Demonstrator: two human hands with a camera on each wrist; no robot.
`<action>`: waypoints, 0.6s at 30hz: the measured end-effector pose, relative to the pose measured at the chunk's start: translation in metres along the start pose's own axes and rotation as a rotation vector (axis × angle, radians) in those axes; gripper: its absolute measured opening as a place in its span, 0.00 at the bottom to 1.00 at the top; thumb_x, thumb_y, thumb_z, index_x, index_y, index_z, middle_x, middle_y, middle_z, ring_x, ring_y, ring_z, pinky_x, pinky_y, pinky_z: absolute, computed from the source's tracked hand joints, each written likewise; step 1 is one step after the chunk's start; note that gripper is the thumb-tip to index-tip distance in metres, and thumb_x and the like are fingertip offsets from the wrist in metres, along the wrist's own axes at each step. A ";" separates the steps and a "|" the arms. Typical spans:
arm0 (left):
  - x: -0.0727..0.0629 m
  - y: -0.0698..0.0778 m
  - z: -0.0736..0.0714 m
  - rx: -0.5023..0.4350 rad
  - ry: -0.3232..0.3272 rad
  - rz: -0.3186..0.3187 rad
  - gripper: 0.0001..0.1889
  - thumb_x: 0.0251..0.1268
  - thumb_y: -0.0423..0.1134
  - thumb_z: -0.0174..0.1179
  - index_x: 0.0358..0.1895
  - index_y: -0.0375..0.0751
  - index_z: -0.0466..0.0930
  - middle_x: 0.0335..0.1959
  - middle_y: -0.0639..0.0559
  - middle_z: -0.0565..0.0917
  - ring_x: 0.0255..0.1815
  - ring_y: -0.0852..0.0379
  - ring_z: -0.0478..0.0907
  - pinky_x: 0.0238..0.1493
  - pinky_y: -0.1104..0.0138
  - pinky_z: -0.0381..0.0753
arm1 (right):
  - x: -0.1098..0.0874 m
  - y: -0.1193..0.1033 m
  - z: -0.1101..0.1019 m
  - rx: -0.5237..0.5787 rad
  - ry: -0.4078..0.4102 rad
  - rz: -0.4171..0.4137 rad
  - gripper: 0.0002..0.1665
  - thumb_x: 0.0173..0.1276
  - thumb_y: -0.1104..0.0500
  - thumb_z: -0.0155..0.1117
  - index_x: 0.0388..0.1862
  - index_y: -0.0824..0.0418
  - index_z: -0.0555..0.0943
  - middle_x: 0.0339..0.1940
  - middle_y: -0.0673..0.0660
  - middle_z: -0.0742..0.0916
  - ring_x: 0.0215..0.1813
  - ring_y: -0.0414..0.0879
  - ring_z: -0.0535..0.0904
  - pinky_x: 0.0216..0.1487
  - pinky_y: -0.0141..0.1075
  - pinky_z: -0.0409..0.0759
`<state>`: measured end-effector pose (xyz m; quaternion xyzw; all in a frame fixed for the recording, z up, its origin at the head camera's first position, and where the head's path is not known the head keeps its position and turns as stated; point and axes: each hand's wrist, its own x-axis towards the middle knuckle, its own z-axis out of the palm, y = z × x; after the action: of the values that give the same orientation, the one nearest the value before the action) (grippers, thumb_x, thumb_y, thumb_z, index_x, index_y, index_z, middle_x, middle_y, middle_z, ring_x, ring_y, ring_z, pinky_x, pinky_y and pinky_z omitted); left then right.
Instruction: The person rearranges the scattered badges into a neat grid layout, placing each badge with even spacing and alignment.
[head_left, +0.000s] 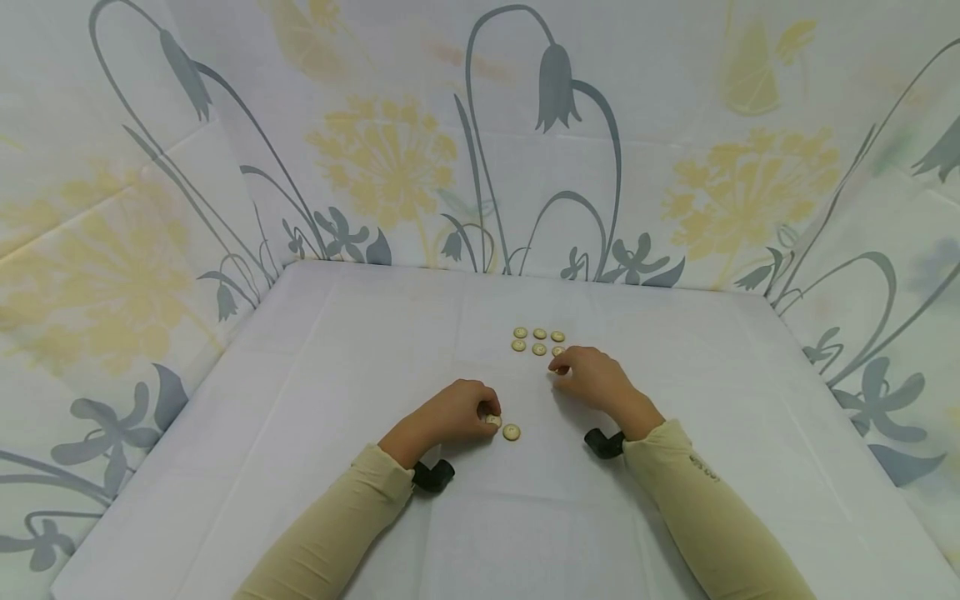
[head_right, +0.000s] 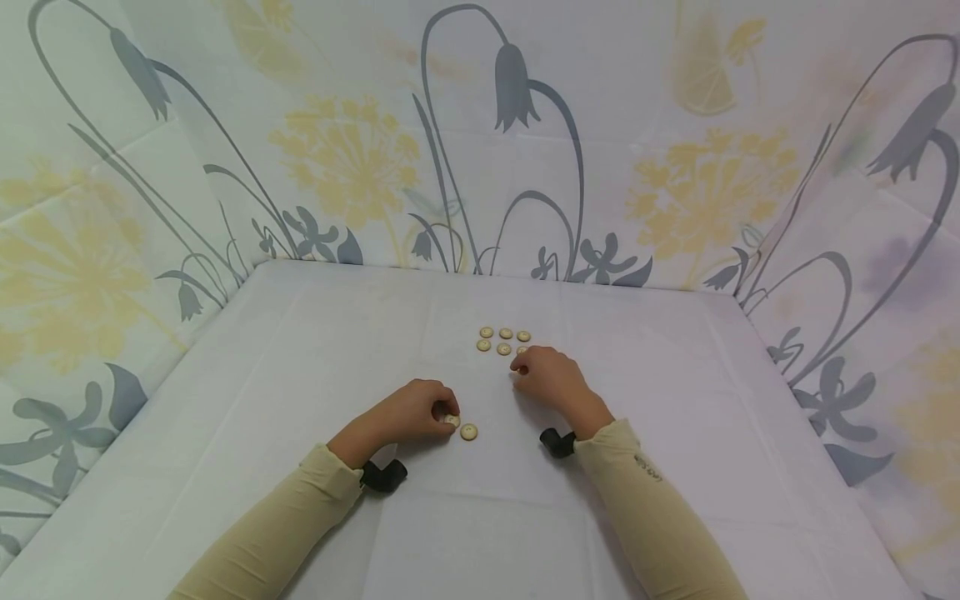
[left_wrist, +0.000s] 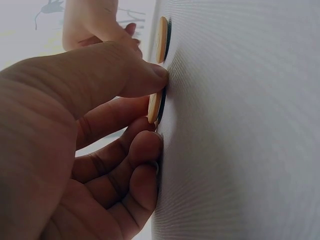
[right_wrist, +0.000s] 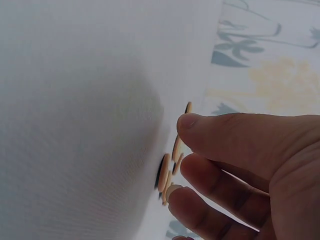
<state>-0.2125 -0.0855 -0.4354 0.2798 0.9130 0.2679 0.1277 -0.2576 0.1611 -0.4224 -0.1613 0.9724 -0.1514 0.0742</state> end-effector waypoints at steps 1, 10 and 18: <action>0.000 0.000 0.000 -0.001 0.000 0.001 0.05 0.58 0.37 0.66 0.36 0.43 0.84 0.31 0.56 0.81 0.33 0.62 0.73 0.38 0.69 0.74 | -0.001 -0.001 0.000 -0.001 -0.004 -0.004 0.17 0.62 0.57 0.65 0.50 0.56 0.85 0.43 0.53 0.87 0.45 0.48 0.80 0.47 0.46 0.78; 0.000 0.000 -0.001 0.001 -0.004 0.000 0.05 0.58 0.38 0.65 0.36 0.43 0.84 0.32 0.56 0.81 0.33 0.63 0.73 0.38 0.69 0.74 | -0.010 -0.012 0.002 -0.008 0.003 -0.046 0.16 0.62 0.56 0.67 0.49 0.56 0.85 0.42 0.52 0.87 0.45 0.47 0.81 0.45 0.44 0.79; 0.001 -0.002 0.000 -0.004 -0.002 -0.001 0.04 0.58 0.39 0.66 0.36 0.45 0.84 0.31 0.57 0.80 0.32 0.63 0.73 0.38 0.69 0.74 | -0.014 -0.019 0.005 -0.026 0.012 -0.103 0.15 0.60 0.56 0.69 0.48 0.54 0.86 0.40 0.49 0.86 0.43 0.46 0.80 0.42 0.42 0.78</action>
<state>-0.2144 -0.0862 -0.4371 0.2793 0.9125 0.2694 0.1292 -0.2381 0.1472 -0.4195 -0.2109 0.9652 -0.1431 0.0583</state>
